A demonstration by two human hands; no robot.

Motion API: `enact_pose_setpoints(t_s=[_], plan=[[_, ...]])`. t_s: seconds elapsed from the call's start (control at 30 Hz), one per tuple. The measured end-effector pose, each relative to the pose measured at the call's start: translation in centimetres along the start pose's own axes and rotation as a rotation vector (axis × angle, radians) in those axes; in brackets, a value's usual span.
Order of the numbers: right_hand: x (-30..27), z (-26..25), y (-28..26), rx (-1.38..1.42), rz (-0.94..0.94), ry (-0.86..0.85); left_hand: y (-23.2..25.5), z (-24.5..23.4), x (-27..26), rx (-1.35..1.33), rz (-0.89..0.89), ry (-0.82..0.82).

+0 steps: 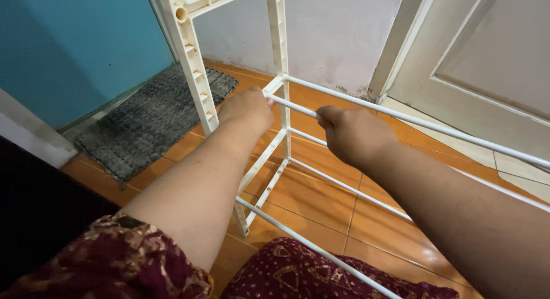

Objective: The person assembles a white plastic drying rack by inserting horizontal rods into vertical frame slots. They pick up rods from the floor, align them with the frame, and press them into place, repeating this for multiple levels.

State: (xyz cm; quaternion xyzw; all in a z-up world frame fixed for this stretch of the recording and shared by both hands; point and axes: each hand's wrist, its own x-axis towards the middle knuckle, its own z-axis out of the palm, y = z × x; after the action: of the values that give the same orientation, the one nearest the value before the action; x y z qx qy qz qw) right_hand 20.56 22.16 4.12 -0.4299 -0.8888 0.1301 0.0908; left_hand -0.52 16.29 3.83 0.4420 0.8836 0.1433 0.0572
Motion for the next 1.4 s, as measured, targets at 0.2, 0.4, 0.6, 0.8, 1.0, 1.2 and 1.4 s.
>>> enact_pose_setpoints(t_s=[0.2,0.4,0.6,0.8,1.0,1.2,1.4], plan=[[3.1,0.3,0.4,0.328,0.068,-0.218,-0.1,-0.1,-0.1,0.034,0.012,-0.008],[2.1,0.0,0.3,0.556,0.28,-0.328,-0.1,-0.7,-0.8,0.026,0.015,-0.031],[0.5,-0.9,-0.9,0.055,0.04,-0.033,0.1,-0.5,-0.7,-0.021,0.001,-0.009],[1.1,0.1,-0.9,0.148,0.005,-0.06,0.0,0.0,-0.5,-0.009,-0.018,0.022],[2.6,-0.6,-0.6,0.464,0.318,-0.322,0.0,-0.2,-0.5,-0.01,0.003,0.006],[1.5,0.1,-1.5,0.2,0.073,-0.093,0.2,-0.8,-0.9,0.021,0.013,-0.013],[0.3,-0.1,-1.1,0.03,-0.13,0.096,0.4,-0.7,-1.1,-0.001,-0.007,-0.025]])
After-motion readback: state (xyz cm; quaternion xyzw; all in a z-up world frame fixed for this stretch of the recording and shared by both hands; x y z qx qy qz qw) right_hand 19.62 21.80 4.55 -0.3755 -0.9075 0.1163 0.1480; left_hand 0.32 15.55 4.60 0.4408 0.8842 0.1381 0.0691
